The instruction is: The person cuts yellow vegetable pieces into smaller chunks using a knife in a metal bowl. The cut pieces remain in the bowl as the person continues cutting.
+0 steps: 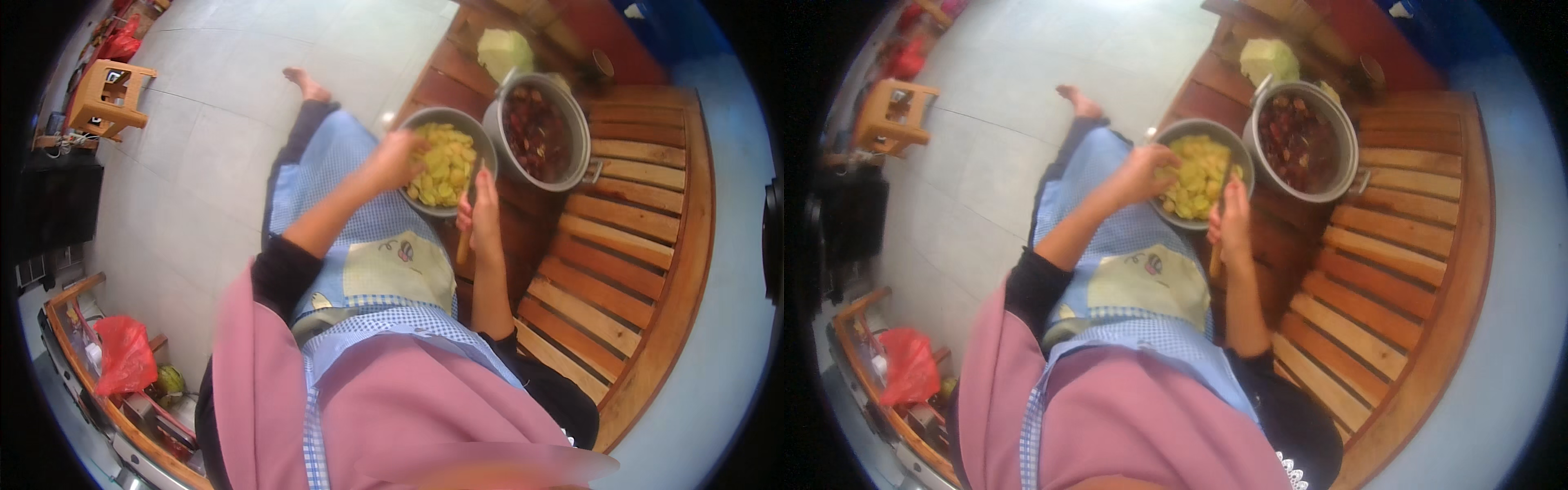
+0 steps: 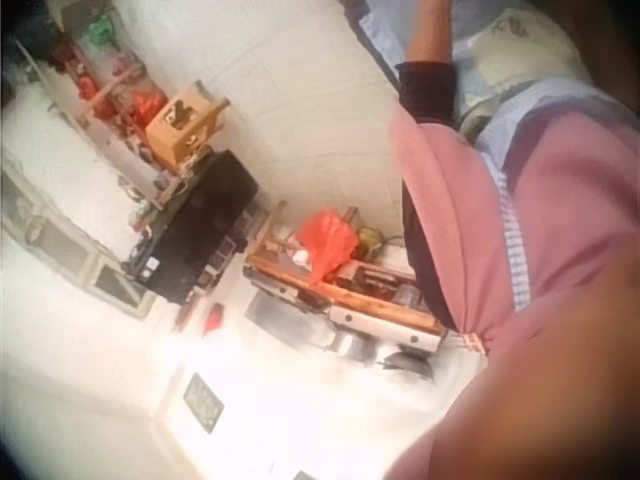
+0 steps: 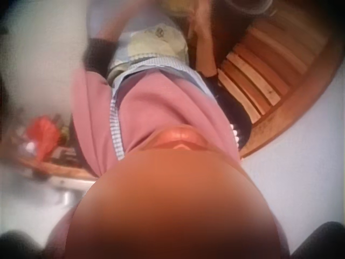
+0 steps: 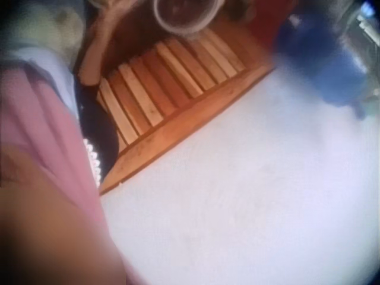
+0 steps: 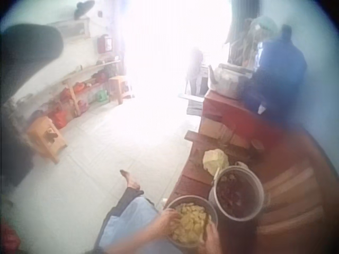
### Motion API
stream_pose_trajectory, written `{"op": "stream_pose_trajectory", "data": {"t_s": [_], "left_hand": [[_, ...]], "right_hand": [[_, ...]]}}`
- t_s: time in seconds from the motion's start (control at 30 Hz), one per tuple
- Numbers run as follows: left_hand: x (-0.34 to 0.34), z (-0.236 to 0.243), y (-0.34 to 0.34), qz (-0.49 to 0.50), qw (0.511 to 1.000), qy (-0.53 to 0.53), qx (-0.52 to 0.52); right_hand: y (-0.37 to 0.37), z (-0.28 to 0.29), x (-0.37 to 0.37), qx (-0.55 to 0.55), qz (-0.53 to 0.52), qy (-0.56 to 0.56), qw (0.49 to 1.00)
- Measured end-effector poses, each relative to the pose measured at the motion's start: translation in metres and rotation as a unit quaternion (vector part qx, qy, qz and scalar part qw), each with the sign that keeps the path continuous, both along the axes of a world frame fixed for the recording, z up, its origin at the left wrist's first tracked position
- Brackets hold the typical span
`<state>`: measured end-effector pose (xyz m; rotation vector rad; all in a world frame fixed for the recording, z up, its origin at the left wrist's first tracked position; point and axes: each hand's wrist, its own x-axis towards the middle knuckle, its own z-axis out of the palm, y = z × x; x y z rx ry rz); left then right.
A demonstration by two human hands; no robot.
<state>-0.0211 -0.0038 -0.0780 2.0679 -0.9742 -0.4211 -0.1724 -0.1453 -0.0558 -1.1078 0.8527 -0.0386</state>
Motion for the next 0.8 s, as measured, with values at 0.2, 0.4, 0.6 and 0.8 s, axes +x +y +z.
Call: {"op": "stream_pose_trajectory", "data": {"t_s": [0.2,0.4,0.6,0.8], "left_hand": [[-0.015,-0.005,-0.043,-0.029,0.999,-0.007,0.029],[-0.041,-0.019,-0.076,-0.101,0.981,-0.101,0.135],[-0.036,-0.023,-0.063,-0.058,0.995,0.002,0.087],[-0.008,-0.009,-0.026,0.075,0.951,0.295,-0.046]], "right_hand": [[-0.032,-0.004,-0.017,-0.031,-0.076,-0.057,0.995],[-0.026,-0.008,-0.011,-0.035,-0.048,-0.049,0.997],[-0.017,-0.01,-0.004,-0.07,-0.026,-0.053,0.996],[-0.008,0.0,-0.001,-0.114,0.018,-0.054,0.992]]}}
